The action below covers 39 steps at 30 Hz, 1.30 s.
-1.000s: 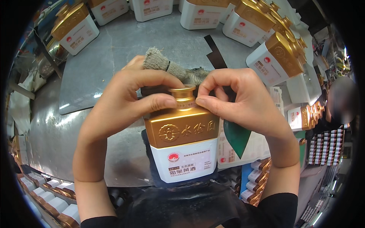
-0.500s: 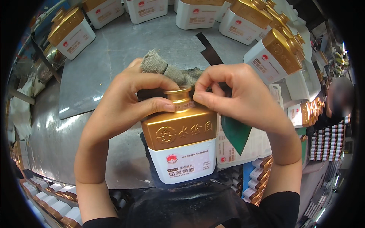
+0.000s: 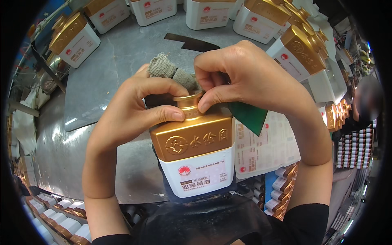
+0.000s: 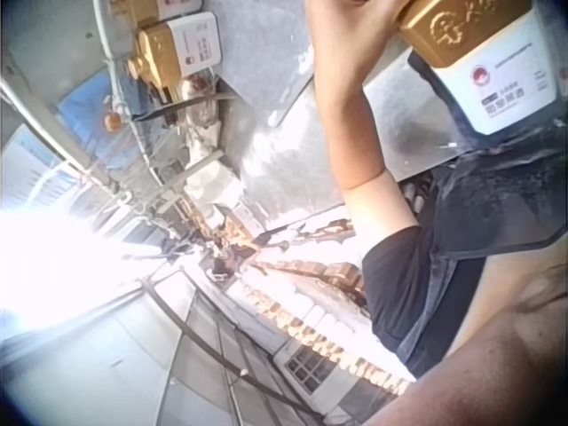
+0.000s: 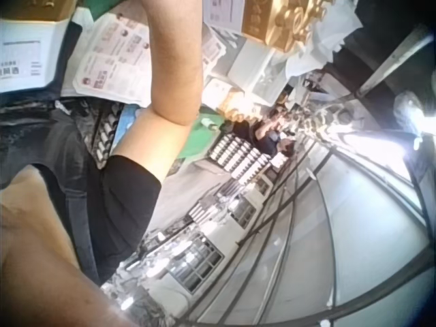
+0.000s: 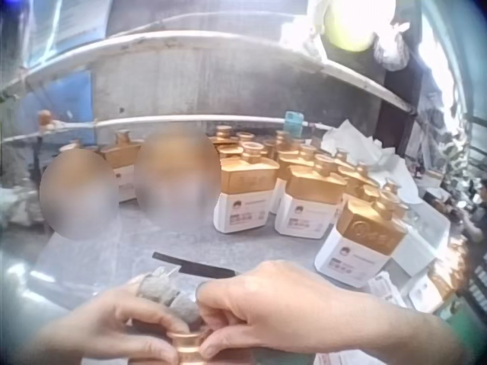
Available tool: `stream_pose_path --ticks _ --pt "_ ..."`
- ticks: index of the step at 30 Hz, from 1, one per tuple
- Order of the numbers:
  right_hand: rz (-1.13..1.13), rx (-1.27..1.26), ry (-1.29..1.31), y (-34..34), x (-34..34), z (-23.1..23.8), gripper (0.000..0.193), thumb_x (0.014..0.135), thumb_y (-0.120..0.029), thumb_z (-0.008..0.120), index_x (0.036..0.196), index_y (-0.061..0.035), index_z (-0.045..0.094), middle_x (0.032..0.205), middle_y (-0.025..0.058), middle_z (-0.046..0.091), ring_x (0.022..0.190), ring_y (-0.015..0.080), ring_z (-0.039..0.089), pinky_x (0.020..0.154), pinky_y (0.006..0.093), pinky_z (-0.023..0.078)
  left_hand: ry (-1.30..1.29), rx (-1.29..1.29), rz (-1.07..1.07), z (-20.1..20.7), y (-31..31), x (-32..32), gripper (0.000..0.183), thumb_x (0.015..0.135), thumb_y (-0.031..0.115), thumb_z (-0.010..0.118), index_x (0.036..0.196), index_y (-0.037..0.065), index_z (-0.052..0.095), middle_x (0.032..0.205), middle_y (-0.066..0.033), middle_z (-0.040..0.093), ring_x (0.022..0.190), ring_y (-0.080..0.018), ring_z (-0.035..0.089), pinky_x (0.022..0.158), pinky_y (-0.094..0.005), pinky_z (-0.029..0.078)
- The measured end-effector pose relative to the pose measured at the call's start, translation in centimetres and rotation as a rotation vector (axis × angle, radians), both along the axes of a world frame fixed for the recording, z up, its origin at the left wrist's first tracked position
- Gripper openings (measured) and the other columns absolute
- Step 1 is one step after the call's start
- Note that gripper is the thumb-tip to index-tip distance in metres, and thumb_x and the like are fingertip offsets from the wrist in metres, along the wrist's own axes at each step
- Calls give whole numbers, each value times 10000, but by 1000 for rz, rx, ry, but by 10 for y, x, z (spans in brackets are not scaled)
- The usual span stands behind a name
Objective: The person picks up a white bottle with a gold cap from a conveyor belt. They apply a label to the bottle's body using a green card to smooth it out, then peel off a protective film from the bottle's cap. The person repeats this process for multiple bottles.
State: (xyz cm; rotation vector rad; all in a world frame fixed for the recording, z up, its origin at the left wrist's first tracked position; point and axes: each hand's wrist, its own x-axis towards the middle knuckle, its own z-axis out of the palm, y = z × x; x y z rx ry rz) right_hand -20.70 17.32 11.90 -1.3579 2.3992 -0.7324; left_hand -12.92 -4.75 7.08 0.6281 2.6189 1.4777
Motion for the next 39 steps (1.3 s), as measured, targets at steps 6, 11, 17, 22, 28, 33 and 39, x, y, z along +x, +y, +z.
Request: stream_pose_path --ticks 6,11,17,22,28,33,39 --pt "20 -71 -112 3 -1 3 297 706 -266 776 761 -25 612 657 113 611 622 286 605 558 371 440 22 6 8 -2 -1 0 309 742 273 799 918 34 716 791 -39 678 846 -179 495 802 -314 400" --pt "35 -14 1 -2 0 2 260 731 -238 756 776 -23 617 644 106 593 615 265 597 562 364 443 58 -7 -43 -3 -4 -5 323 743 279 796 934 31 717 804 -47 677 870 -187 511 839 -321 397" --pt "14 -125 -1 19 -1 4 199 777 -149 766 802 -37 604 664 14 571 588 86 538 535 248 401 44 0 -132 1 -10 -8 339 758 299 781 961 38 703 865 -46 651 936 -206 510 873 -329 392" --pt "-116 -213 -147 39 17 -2 139 834 -88 719 808 -18 602 690 -15 591 623 34 546 562 194 410 109 -132 -93 1 -1 -5 342 785 338 754 946 44 685 857 -62 614 936 -230 491 863 -344 393" --pt "-181 -288 -259 48 32 -13 186 841 -183 719 845 -22 625 626 33 534 565 86 478 521 244 380 138 -18 -150 -9 -7 -13 269 821 304 718 911 55 670 808 -69 574 900 -242 468 833 -347 385" --pt "-178 -292 -260 43 37 -16 179 834 -167 715 846 -11 628 625 50 538 556 101 484 522 251 388 192 -112 -113 -4 3 -9 242 868 300 666 880 59 656 805 -62 563 903 -247 469 875 -372 368" --pt "-219 -372 -215 51 48 -24 162 838 -148 706 849 -6 628 637 54 557 557 109 493 526 253 398 65 -22 -151 -4 -1 -13 242 870 305 664 851 65 644 821 -57 579 916 -256 459 924 -376 338"
